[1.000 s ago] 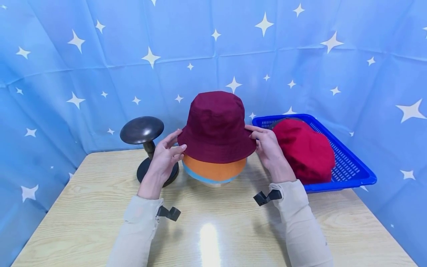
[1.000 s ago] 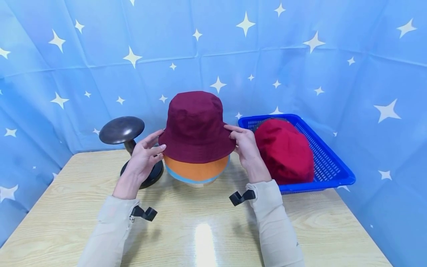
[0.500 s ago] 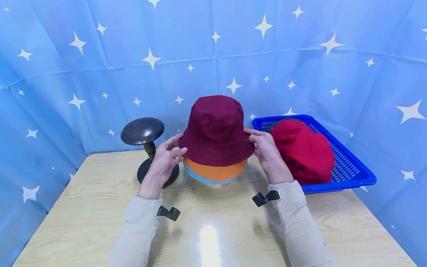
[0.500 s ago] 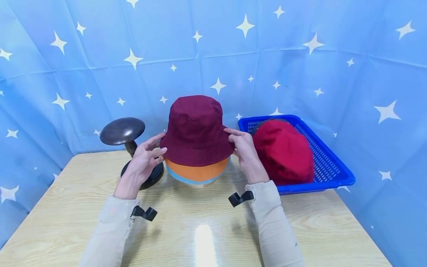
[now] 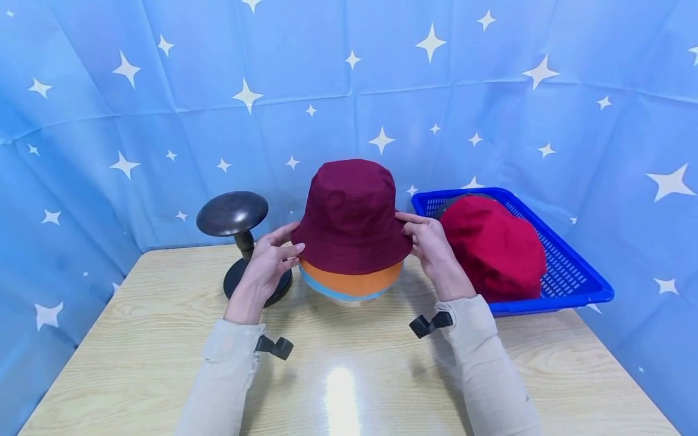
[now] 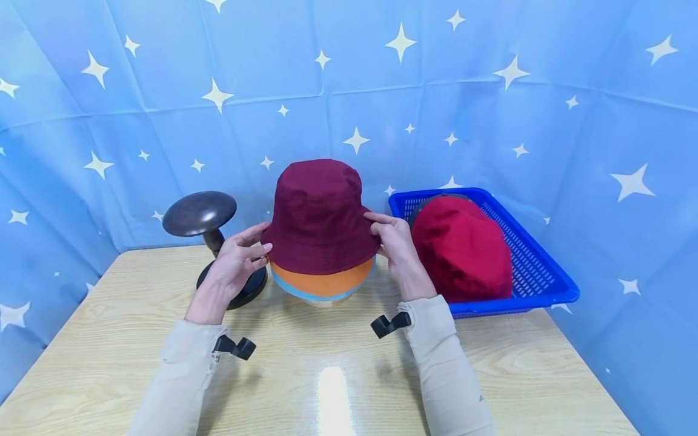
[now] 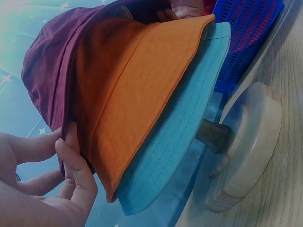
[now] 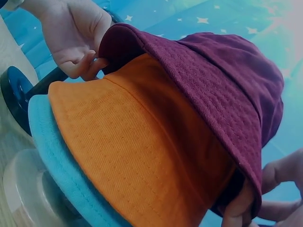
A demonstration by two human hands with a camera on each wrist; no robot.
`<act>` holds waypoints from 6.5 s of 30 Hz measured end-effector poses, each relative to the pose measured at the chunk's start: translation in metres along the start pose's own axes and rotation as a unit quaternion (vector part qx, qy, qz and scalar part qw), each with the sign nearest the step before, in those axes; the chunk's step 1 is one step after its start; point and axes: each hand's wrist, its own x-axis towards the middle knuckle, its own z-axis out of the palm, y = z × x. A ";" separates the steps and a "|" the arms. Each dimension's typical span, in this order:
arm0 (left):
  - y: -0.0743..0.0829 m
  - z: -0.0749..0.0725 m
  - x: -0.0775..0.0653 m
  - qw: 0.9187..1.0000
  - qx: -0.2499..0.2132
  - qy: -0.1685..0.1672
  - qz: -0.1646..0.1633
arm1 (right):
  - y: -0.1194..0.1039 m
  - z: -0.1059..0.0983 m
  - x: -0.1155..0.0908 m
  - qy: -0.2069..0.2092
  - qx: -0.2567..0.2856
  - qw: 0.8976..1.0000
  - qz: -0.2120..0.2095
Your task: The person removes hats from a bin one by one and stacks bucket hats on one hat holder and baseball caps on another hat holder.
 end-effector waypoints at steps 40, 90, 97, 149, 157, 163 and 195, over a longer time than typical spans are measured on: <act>-0.004 -0.001 0.001 0.999 0.027 0.018 -0.041 | 0.020 0.008 0.012 0.032 -0.045 0.998 0.021; -0.013 -0.002 0.005 0.999 -0.002 0.021 -0.050 | 0.027 0.003 0.016 0.027 -0.076 0.997 0.016; -0.008 -0.005 0.003 0.996 -0.070 0.004 -0.049 | 0.023 0.002 0.016 0.016 -0.089 0.996 0.010; -0.011 0.011 0.001 0.993 0.055 0.098 -0.034 | 0.013 -0.012 0.000 -0.075 -0.247 0.966 -0.013; -0.006 0.015 -0.005 0.976 0.170 0.138 0.019 | 0.004 -0.013 -0.005 -0.070 -0.274 0.959 -0.032; 0.001 0.027 -0.015 0.923 0.320 0.205 0.064 | -0.012 -0.016 -0.016 -0.059 -0.300 0.949 -0.074; -0.014 0.159 -0.040 0.953 0.252 -0.106 0.133 | -0.064 -0.147 -0.079 0.188 -0.399 0.885 -0.151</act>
